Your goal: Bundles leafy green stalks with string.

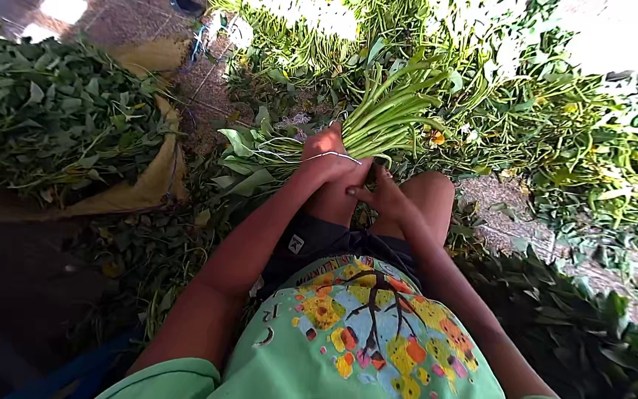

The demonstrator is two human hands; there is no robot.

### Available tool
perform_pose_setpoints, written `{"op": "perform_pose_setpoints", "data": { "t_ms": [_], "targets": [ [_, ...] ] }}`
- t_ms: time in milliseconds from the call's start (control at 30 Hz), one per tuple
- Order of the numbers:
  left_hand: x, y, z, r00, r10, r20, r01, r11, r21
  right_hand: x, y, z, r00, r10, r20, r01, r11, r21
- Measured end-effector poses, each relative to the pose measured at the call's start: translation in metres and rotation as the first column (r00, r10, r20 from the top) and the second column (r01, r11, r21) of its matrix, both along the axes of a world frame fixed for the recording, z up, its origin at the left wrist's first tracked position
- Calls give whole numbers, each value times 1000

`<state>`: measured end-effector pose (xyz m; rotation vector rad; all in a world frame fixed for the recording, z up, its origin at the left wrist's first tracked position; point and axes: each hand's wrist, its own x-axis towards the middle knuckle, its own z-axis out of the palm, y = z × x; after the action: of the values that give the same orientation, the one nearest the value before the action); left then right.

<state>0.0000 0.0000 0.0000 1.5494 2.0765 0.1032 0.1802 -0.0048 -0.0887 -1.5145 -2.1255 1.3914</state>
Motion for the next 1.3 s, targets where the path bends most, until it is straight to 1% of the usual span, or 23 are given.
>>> {"op": "perform_pose_setpoints", "data": {
  "t_ms": [33,67,133,167,233,267,300,367,433,533,600,667,767,833,967,1000,1033,1067,1100,1133,1167,1233,1300],
  "targets": [
    [1,1,2,1000,-1,-8,1,1000,-5,-8,-2,-15,993,-60,-99,60,998,1],
    [2,1,4,1000,-5,-12,5,1000,-3,-9,-5,-20,983,-93,-155,97,995,13],
    [3,1,3,1000,-13,-7,13,1000,1,-1,-13,-16,979,-135,-152,148,986,74],
    [4,1,2,1000,-14,-8,14,1000,5,3,-14,-13,976,-185,-116,200,970,139],
    [4,1,0,1000,-11,-18,11,1000,4,5,-8,-5,945,-322,-57,325,902,286],
    [4,0,-1,1000,-6,-22,6,1000,9,4,-1,-5,932,-354,-76,358,870,340],
    [4,0,-1,1000,-5,-31,5,1000,5,2,7,-6,934,-344,-101,357,868,345],
    [6,0,0,998,-16,-55,16,1000,-6,-1,20,-12,953,-248,-176,283,934,219],
    [7,0,2,998,-27,-57,26,1000,-13,0,28,-18,940,-184,-286,215,973,79],
    [3,0,-3,999,-13,-31,14,1000,12,9,27,-25,876,-280,-393,237,959,-155],
    [1,0,-4,1000,-9,-20,9,1000,20,22,23,-28,822,-308,-480,176,938,-300],
    [-1,-1,-4,1000,-2,-14,2,1000,19,37,18,-27,809,-284,-514,118,936,-331],
    [-3,-1,-2,1000,-1,-13,2,1000,13,59,9,-19,842,-215,-494,76,956,-285],
    [-4,1,-2,1000,-6,3,6,1000,12,67,1,-17,844,-212,-492,78,957,-279],
    [-11,4,-7,998,-24,52,22,999,32,67,-20,-33,749,-262,-608,41,935,-352],
    [-13,4,-8,997,-29,66,26,999,42,66,-26,-38,743,-265,-614,24,928,-371],
    [-14,4,-9,996,-33,78,29,998,53,68,-31,-40,784,-238,-574,11,929,-370],
    [-14,4,-9,995,-34,89,29,998,55,73,-32,-37,862,-177,-475,-2,936,-351],
    [-13,3,-7,996,-37,84,32,998,51,77,-28,-32,939,-91,-331,-23,945,-326],
    [-11,2,-5,997,-42,61,40,998,38,80,-20,-26,983,-36,-179,-22,950,-312],
    [-9,-1,-4,998,-57,29,56,998,37,82,-9,-24,996,-55,-72,33,959,-281],
    [-4,-6,-1,994,-111,-5,111,992,55,92,20,-20,973,-230,-29,224,965,-133],
    [-2,-10,-1,980,-198,-24,199,978,61,95,50,9,889,-444,-113,445,895,-20]
  ]
}}
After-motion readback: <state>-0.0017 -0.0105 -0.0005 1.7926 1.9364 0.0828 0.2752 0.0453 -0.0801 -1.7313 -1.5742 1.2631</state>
